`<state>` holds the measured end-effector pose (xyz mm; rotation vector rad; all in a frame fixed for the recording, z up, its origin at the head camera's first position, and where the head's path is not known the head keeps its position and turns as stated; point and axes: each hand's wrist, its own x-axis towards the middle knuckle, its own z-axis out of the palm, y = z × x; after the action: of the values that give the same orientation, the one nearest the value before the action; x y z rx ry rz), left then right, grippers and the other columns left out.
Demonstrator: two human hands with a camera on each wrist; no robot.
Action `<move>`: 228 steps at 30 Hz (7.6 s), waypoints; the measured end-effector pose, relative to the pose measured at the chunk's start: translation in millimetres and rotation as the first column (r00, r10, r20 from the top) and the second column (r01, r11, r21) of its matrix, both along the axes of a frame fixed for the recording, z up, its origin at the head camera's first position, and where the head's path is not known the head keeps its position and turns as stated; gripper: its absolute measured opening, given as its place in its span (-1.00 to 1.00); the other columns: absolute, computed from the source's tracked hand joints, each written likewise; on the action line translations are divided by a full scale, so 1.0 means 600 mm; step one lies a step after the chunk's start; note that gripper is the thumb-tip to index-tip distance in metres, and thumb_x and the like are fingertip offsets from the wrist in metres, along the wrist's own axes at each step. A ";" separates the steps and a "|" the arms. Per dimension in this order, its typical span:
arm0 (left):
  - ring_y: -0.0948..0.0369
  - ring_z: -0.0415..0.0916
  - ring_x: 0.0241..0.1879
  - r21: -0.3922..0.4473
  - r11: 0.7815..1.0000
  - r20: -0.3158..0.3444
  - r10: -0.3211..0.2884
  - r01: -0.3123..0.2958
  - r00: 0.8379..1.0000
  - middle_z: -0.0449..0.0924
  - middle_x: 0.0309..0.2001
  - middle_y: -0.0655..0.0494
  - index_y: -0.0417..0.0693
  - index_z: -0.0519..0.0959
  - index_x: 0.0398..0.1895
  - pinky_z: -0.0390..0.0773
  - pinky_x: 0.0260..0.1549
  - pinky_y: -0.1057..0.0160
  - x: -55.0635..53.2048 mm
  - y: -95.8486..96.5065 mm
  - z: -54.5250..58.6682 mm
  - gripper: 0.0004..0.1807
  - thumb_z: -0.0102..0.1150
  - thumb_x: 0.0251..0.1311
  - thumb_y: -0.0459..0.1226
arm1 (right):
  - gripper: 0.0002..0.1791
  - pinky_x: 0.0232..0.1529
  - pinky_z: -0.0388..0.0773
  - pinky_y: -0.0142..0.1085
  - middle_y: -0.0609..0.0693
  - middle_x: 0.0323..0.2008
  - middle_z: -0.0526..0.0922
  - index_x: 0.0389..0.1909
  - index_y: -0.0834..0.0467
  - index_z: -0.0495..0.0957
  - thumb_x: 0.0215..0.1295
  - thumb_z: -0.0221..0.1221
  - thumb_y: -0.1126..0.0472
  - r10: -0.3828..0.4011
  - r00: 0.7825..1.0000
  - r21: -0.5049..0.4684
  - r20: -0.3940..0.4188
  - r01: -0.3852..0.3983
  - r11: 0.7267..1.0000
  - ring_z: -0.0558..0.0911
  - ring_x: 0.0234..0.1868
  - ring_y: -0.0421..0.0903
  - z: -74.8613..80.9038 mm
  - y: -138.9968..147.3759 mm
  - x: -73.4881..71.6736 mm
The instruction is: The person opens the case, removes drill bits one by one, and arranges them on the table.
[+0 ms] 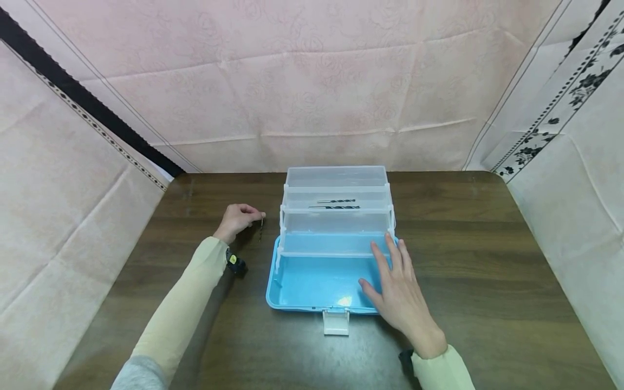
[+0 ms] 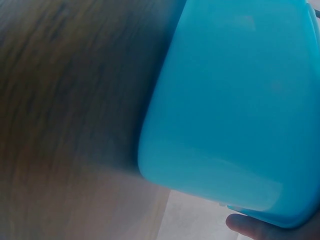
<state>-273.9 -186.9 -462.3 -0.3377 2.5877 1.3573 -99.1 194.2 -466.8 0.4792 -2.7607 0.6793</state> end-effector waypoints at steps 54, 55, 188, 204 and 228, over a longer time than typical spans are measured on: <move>0.05 0.07 0.18 -0.359 0.868 -0.455 -0.483 0.343 0.748 0.32 0.16 0.01 0.07 0.68 -0.39 0.04 0.03 -0.01 0.024 0.203 0.133 -0.90 0.31 0.08 -0.14 | -0.15 0.04 0.19 0.29 0.12 0.43 -0.15 0.38 0.12 0.12 0.10 0.28 0.02 0.008 1.000 -0.024 0.005 -0.008 1.000 -0.13 0.37 0.24 -0.002 0.002 0.004; 0.04 0.06 0.19 -0.364 0.866 -0.444 -0.484 0.342 0.754 0.31 0.17 0.01 0.08 0.68 -0.40 0.03 0.03 -0.02 0.023 0.203 0.132 -0.90 0.31 0.08 -0.13 | -0.15 0.04 0.19 0.29 0.12 0.43 -0.15 0.38 0.12 0.12 0.10 0.28 0.02 0.007 1.000 -0.023 0.004 -0.007 1.000 -0.13 0.37 0.25 -0.002 0.002 0.004; 0.14 0.34 0.14 -0.613 0.626 -0.194 -0.710 0.482 0.676 0.51 0.08 0.13 0.07 0.70 -0.36 0.11 0.05 -0.16 0.015 0.209 0.159 -0.91 0.25 0.14 -0.18 | -0.19 -0.02 0.25 0.31 0.12 0.42 -0.11 0.34 0.12 0.18 0.10 0.30 0.02 -0.021 1.000 -0.027 0.002 0.021 0.999 -0.09 0.36 0.27 -0.003 -0.002 0.009; 0.19 0.39 0.01 -0.420 0.753 -0.259 -0.634 0.506 0.729 0.57 -0.06 0.17 0.06 0.59 -0.39 0.04 0.04 -0.05 0.000 0.185 0.152 -0.95 0.20 0.13 -0.19 | -0.19 -0.03 0.26 0.31 0.11 0.43 -0.11 0.34 0.10 0.18 0.09 0.29 0.00 -0.024 1.000 -0.035 0.006 0.024 0.999 -0.11 0.37 0.26 -0.001 -0.002 0.011; 0.14 0.53 -0.16 0.186 0.914 -0.261 -0.308 0.361 0.915 0.65 -0.29 0.11 -0.10 0.55 -0.23 0.43 -0.12 0.17 -0.017 0.169 0.145 -0.86 0.17 0.20 -0.24 | -0.20 -0.03 0.25 0.32 0.11 0.42 -0.09 0.34 0.10 0.18 0.11 0.29 0.03 -0.010 1.000 -0.047 0.003 0.010 0.999 -0.08 0.35 0.28 -0.001 -0.002 0.011</move>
<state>-284.0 -85.3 -375.1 0.3081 2.4631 1.6159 -92.7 192.9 -467.6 0.4549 -2.7409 0.7414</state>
